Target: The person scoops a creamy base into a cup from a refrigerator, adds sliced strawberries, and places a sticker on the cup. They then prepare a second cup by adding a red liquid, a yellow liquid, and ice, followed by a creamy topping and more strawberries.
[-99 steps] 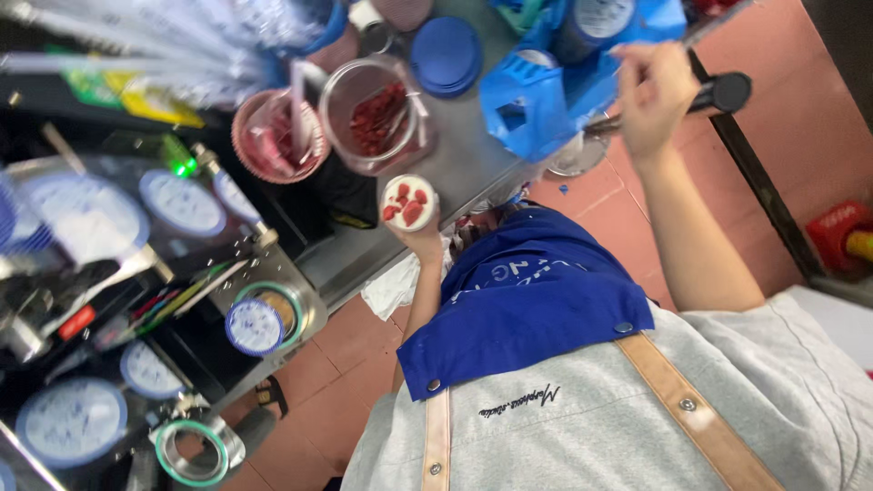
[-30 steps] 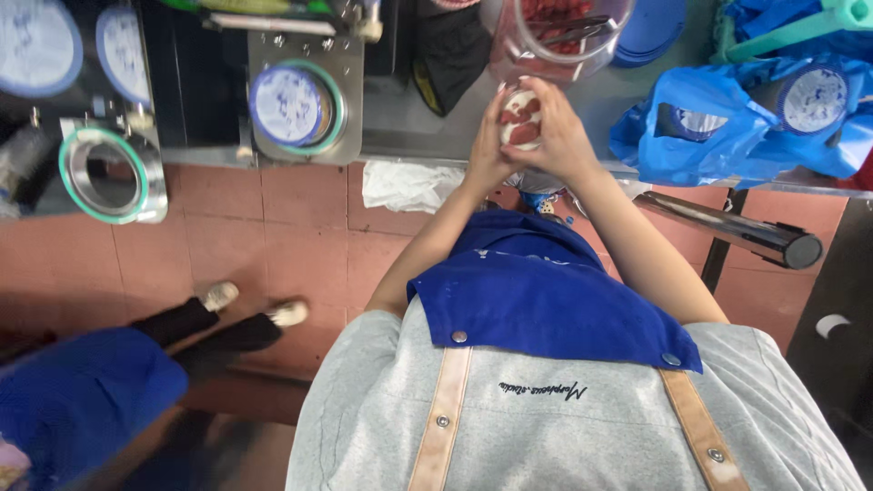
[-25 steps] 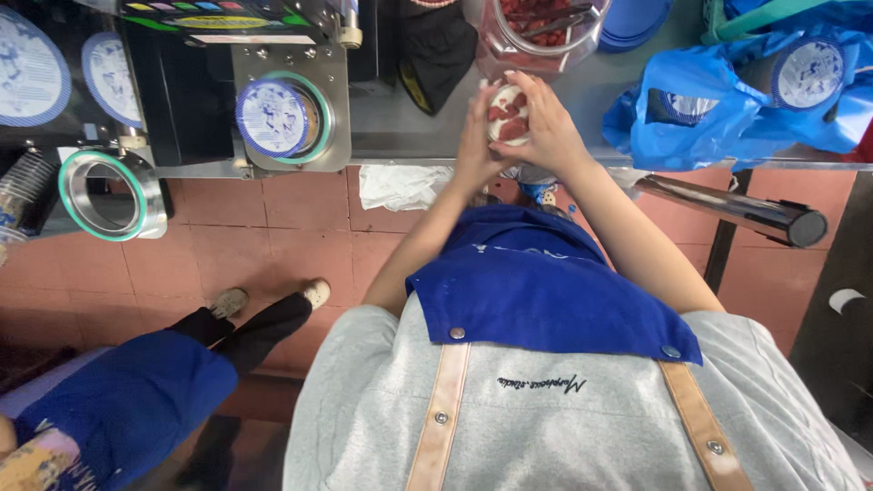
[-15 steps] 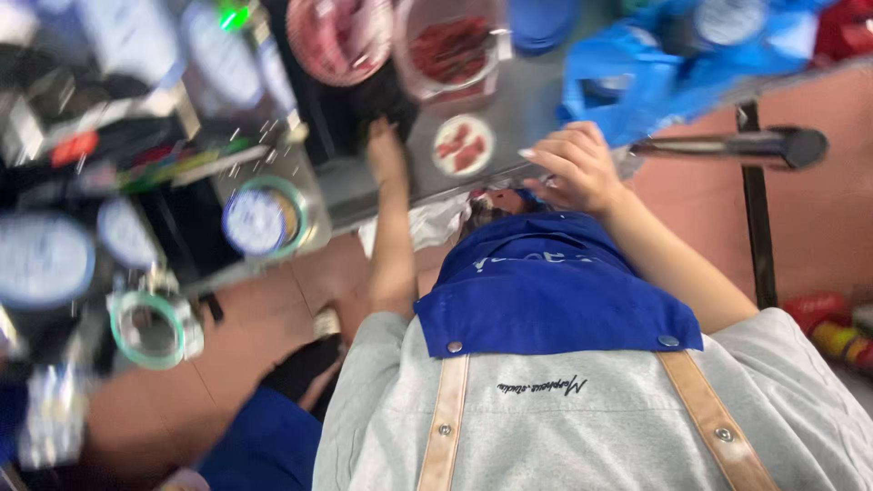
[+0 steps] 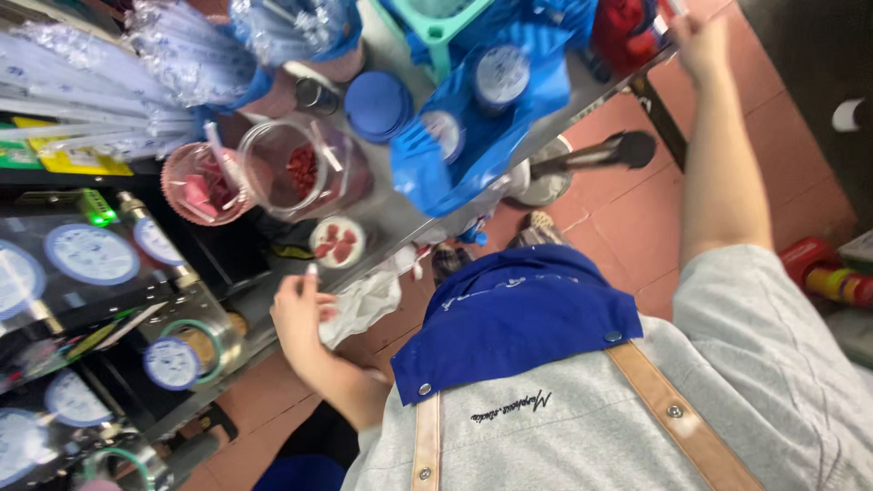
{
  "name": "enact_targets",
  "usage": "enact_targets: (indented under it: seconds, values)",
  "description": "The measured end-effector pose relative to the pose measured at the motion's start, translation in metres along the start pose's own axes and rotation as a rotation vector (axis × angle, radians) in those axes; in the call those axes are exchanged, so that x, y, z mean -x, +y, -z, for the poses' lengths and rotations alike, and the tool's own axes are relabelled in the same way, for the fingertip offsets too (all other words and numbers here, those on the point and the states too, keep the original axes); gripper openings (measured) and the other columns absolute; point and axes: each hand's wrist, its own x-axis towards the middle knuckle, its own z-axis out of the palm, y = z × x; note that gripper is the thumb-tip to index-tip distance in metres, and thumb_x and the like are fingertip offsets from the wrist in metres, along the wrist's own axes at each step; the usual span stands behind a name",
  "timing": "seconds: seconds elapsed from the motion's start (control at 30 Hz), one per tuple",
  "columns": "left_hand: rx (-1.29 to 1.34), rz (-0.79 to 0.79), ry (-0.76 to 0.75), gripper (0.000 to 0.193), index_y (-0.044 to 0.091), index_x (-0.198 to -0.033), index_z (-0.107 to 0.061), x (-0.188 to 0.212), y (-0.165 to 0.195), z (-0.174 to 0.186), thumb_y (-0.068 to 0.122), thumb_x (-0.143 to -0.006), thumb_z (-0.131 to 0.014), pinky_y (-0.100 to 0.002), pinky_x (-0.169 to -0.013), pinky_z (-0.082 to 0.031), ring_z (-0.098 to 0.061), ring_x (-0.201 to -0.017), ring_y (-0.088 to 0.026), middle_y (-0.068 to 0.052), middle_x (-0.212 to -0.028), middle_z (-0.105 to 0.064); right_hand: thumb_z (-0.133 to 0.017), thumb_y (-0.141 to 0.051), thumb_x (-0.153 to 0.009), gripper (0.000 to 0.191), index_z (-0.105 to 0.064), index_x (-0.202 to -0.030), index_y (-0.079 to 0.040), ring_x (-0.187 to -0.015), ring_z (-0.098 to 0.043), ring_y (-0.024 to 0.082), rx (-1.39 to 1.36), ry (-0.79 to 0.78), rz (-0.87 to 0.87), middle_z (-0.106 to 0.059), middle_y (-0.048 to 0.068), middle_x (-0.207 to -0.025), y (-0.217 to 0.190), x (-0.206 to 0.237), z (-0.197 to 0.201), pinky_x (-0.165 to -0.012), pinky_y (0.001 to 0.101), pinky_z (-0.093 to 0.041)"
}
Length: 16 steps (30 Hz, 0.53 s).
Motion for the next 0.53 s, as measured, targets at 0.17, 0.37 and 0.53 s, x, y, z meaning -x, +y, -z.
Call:
enact_targets:
  seconds: [0.17, 0.37, 0.53]
  values:
    - [0.301, -0.398, -1.202, 0.037, 0.008, -0.131, -0.055, 0.046, 0.114, -0.21, 0.015, -0.096, -0.063, -0.023, -0.051, -0.048, -0.065, -0.069, -0.009, -0.003, -0.093, -0.068, -0.075, -0.02, -0.101, 0.021, -0.077, -0.102, 0.001, -0.074, -0.061, 0.007, 0.0, -0.14, -0.099, -0.07, 0.0, -0.086, -0.001, -0.008, 0.01, -0.068, 0.026, -0.048]
    - [0.962, 0.07, -0.858, 0.024, 0.019, -0.123, -0.041, 0.042, 0.242, -0.552, 0.028, -0.105, -0.054, -0.04, -0.076, -0.061, -0.071, -0.097, -0.029, -0.017, -0.114, -0.067, -0.073, -0.02, -0.1, 0.019, -0.076, -0.094, -0.003, -0.071, -0.067, 0.01, -0.423, -0.094, -0.248, -0.074, 0.003, -0.083, 0.006, -0.002, 0.029, -0.066, 0.0255, -0.051]
    - [1.329, -0.023, -0.679, 0.025, 0.014, -0.126, -0.045, 0.039, 0.25, -0.612, 0.028, -0.107, -0.054, -0.044, -0.078, -0.059, -0.071, -0.096, -0.033, -0.019, -0.112, -0.066, -0.082, -0.011, -0.096, 0.017, -0.077, -0.094, 0.006, -0.104, -0.064, 0.019, -0.244, 0.099, 0.078, -0.06, 0.021, -0.12, 0.031, 0.014, 0.054, -0.082, 0.0296, -0.054]
